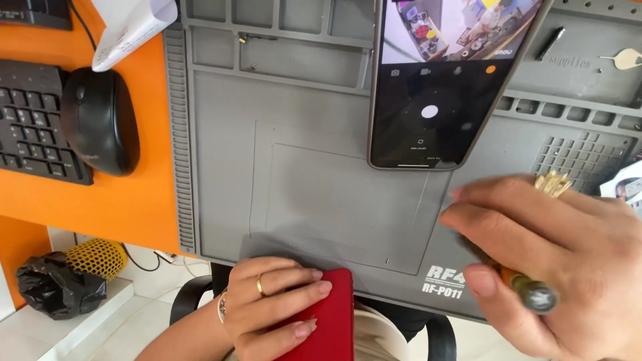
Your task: The person works on a red smartphone at a desk, using a screwdriver to remove screws from the bottom edge. They then apply a strip of masking tape across the back of the phone and place it on the desk.
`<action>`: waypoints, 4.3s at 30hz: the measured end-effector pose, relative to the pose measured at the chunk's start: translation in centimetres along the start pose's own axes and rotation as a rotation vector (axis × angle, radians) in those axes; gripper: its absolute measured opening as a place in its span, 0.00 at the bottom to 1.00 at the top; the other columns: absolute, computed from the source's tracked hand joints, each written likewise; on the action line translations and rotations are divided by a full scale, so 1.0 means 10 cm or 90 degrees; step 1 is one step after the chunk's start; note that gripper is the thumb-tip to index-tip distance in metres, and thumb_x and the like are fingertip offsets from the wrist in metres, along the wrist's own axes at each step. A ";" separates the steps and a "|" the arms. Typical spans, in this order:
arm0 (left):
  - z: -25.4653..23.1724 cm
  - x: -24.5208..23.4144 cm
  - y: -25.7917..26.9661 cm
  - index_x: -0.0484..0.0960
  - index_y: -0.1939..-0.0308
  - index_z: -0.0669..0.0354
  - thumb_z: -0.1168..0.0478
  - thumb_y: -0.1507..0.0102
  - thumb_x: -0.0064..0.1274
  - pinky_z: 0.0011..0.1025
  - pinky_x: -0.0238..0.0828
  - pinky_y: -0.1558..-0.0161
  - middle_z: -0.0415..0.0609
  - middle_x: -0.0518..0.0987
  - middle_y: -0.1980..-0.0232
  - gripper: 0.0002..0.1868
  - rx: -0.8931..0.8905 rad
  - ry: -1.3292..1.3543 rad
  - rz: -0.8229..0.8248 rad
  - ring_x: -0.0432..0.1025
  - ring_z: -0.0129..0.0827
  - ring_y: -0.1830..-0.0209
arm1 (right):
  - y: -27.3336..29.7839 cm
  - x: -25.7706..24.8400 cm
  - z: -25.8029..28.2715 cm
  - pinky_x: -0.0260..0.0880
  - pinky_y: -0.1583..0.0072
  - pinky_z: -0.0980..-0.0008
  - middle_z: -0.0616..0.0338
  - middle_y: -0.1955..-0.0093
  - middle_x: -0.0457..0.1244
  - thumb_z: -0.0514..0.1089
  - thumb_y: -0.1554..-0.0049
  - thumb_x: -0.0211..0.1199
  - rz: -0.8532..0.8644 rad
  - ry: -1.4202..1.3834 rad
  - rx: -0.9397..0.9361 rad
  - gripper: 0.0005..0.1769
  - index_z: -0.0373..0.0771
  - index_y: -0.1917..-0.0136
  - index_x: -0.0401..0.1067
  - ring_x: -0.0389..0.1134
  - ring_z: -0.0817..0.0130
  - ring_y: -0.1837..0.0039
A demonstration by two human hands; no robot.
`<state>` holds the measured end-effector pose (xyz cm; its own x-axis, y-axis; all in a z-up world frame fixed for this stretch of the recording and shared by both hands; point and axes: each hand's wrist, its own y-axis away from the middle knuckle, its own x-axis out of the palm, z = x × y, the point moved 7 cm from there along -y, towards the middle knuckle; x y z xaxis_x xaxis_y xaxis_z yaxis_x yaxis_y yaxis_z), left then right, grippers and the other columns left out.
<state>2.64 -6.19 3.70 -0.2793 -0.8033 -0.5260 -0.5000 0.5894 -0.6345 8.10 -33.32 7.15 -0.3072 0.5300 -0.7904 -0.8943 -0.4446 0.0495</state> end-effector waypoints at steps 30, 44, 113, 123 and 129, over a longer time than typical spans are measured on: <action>-0.05 0.02 0.11 0.73 0.56 0.52 0.66 0.36 0.52 0.32 0.76 0.72 0.57 0.87 0.60 0.07 0.031 -0.017 -0.111 0.81 0.42 0.72 | -0.06 0.59 0.02 0.84 0.54 0.72 0.65 0.51 0.78 0.59 0.42 0.60 0.242 -0.140 -0.034 0.20 0.46 0.50 0.85 0.82 0.71 0.47; -0.05 0.04 0.13 0.73 0.54 0.52 0.67 0.34 0.52 0.33 0.79 0.70 0.57 0.88 0.57 0.07 0.037 -0.024 -0.092 0.82 0.43 0.68 | -0.06 0.46 0.02 0.81 0.53 0.72 0.67 0.51 0.78 0.57 0.44 0.66 0.204 -0.111 -0.008 0.17 0.47 0.49 0.84 0.82 0.71 0.50; 0.04 0.46 -0.99 0.84 0.53 0.47 0.65 0.25 0.50 0.28 0.48 0.72 0.33 0.84 0.55 0.09 -0.064 0.036 -0.040 0.71 0.25 0.70 | 0.85 -0.21 -0.18 0.91 0.47 0.83 0.62 0.48 0.79 0.58 0.36 0.43 0.053 -0.192 0.024 0.34 0.38 0.63 0.84 0.86 0.83 0.49; 0.03 0.47 -1.00 0.84 0.51 0.48 0.59 0.21 0.46 0.30 0.48 0.72 0.34 0.84 0.54 0.09 -0.044 0.038 -0.018 0.73 0.26 0.68 | 1.02 -0.14 -0.33 0.90 0.46 0.90 0.69 0.41 0.81 0.54 0.37 0.50 0.126 -0.220 0.115 0.27 0.38 0.50 0.87 0.86 0.90 0.44; 0.03 0.47 -0.99 0.84 0.50 0.48 0.59 0.21 0.46 0.31 0.49 0.72 0.35 0.84 0.53 0.09 -0.044 0.052 -0.011 0.72 0.27 0.68 | 0.98 -0.19 -0.38 0.91 0.40 0.87 0.68 0.35 0.81 0.60 0.35 0.47 0.217 -0.253 0.044 0.32 0.39 0.42 0.85 0.86 0.89 0.35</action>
<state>6.57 -15.78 7.34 -0.3354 -0.8191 -0.4654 -0.5596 0.5706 -0.6010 1.16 -41.38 6.80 -0.6721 0.6023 -0.4308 -0.7373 -0.5981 0.3141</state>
